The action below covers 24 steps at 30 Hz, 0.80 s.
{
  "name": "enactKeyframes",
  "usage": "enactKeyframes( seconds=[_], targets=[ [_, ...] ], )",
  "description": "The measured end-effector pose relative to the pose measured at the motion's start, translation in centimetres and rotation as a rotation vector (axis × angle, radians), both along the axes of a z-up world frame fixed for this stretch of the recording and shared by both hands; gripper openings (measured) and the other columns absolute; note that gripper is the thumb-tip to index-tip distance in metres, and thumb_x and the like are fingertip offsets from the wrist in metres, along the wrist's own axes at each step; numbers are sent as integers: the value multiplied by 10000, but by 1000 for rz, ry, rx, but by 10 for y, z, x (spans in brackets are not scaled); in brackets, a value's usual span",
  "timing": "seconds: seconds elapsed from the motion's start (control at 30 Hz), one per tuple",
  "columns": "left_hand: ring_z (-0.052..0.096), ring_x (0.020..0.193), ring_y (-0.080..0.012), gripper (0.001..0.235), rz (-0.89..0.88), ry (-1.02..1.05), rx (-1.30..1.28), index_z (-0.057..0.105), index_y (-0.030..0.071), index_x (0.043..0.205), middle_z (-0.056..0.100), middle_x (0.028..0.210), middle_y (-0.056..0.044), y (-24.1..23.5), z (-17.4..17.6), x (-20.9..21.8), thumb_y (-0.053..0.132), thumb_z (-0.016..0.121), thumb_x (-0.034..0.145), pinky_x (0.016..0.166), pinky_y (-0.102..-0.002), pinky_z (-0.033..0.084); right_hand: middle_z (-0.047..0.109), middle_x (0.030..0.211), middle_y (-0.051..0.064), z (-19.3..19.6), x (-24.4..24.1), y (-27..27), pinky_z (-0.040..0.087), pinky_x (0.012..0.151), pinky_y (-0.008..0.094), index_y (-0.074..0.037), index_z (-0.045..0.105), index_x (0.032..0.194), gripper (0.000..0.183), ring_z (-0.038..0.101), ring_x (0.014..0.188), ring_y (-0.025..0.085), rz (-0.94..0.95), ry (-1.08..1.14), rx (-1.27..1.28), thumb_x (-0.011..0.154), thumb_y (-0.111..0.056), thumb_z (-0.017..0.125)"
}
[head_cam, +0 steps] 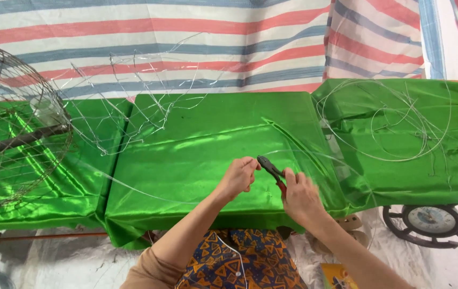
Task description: Connecting metal wire rings and strands to assemble a wire mesh structure, possibly a cage.
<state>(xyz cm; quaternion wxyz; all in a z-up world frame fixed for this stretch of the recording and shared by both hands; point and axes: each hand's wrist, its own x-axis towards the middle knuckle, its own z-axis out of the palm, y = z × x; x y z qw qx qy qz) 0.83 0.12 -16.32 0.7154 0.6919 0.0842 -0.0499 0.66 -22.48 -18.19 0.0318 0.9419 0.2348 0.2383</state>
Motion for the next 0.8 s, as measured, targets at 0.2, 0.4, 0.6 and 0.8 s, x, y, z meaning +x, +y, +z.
enactKeyframes(
  seconds=[0.2, 0.4, 0.6, 0.8],
  targets=[
    [406, 552, -59, 268, -416, -359, -26, 645, 100, 989, 454, 549, 22, 17, 18, -22, 174, 425, 1122, 577, -188, 362, 624, 780, 239, -50, -8, -20, 524, 520, 442, 18, 541, 1229, 462, 612, 617, 326, 556, 1919, 1590, 781, -82, 591],
    [342, 579, -48, 276, -451, -458, -43, 636, 93, 1000, 412, 584, 58, 16, 35, -25, 198, 418, 1133, 573, -187, 329, 417, 701, 137, -56, -12, -1, 413, 435, 424, -3, 491, 1227, 527, 437, 533, 246, 903, 2285, 1760, 747, -203, 578],
    [490, 447, -206, 317, -215, -31, 503, 694, 72, 863, 538, 474, -64, 7, -7, 3, 229, 470, 1022, 495, -360, 437, 520, 943, 102, -29, 1, 1, 545, 628, 502, -94, 425, 1422, 691, 591, 842, 316, 37, 284, 149, 781, -273, 609],
    [416, 323, -136, 305, -79, 30, 73, 679, 18, 984, 417, 440, -14, 5, 6, -3, 202, 457, 1082, 358, -250, 355, 535, 950, 110, 24, -9, 3, 560, 672, 463, -68, 408, 1456, 560, 633, 855, 309, -59, 375, -7, 948, -269, 531]
  ],
)
